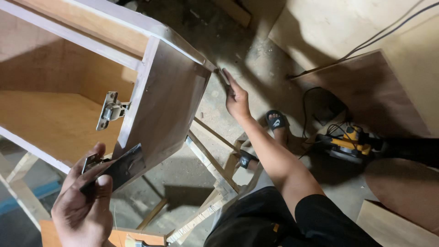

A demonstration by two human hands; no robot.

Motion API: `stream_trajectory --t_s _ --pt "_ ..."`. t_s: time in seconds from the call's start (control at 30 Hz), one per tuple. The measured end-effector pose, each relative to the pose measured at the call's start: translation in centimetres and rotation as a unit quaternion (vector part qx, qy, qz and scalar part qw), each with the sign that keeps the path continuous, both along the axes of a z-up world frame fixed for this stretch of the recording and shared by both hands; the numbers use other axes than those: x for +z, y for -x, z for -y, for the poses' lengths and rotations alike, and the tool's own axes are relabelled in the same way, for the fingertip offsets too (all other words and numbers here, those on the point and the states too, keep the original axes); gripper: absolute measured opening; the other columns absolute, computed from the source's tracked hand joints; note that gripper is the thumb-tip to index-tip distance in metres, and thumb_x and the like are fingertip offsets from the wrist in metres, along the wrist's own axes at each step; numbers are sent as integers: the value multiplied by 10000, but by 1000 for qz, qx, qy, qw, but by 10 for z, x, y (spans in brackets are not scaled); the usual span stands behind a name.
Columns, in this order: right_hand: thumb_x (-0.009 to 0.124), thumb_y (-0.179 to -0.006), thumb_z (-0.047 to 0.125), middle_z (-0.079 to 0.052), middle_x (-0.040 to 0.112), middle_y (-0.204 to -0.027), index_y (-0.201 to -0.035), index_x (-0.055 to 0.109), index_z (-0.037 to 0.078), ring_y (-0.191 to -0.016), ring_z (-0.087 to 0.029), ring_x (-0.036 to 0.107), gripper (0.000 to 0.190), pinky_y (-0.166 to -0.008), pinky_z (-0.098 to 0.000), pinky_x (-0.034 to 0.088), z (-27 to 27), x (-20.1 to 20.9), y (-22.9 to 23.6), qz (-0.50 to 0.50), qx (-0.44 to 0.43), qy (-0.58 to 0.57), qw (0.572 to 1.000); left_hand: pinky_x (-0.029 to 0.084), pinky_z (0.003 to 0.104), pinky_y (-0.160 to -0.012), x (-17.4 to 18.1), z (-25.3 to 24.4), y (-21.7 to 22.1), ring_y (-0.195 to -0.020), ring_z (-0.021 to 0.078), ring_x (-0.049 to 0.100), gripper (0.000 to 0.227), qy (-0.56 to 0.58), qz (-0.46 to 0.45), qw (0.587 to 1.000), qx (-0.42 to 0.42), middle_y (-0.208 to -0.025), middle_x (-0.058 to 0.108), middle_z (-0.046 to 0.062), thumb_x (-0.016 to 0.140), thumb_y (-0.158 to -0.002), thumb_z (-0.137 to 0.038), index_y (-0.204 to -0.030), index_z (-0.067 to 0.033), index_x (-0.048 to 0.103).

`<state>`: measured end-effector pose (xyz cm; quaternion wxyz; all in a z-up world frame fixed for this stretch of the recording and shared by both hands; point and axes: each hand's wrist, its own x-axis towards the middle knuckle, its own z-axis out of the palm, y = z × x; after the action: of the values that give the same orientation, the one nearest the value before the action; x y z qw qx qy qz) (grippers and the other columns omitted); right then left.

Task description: The person sands the edges and corners of a wooden cabinet using a small piece of sandpaper held by hand.

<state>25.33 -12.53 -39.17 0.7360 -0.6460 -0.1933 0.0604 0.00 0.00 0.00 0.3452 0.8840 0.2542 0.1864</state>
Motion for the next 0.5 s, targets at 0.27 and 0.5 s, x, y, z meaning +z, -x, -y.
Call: stream_trajectory --t_s 0.27,0.5 --pt "490 -1141 -38 -136 495 -1685 -1708 332 165 -1154 -219 446 622 -957 -354 329 -31 -9 -14 -47 31 109 992 511 494 -1332 -1 -1 -1 -1493 417 652 300 -5 8 1000 0 -1538 651 369 626 -1089 -130 -1285 92 676" --pt "592 -960 139 -110 823 -1297 -1440 759 179 -1141 -254 778 509 -833 -391 555 -8 -46 -46 -251 7 250 935 540 486 -1343 -3 5 -2 -1500 395 672 238 16 29 999 12 -1545 663 313 637 -1135 -117 -1275 69 684"
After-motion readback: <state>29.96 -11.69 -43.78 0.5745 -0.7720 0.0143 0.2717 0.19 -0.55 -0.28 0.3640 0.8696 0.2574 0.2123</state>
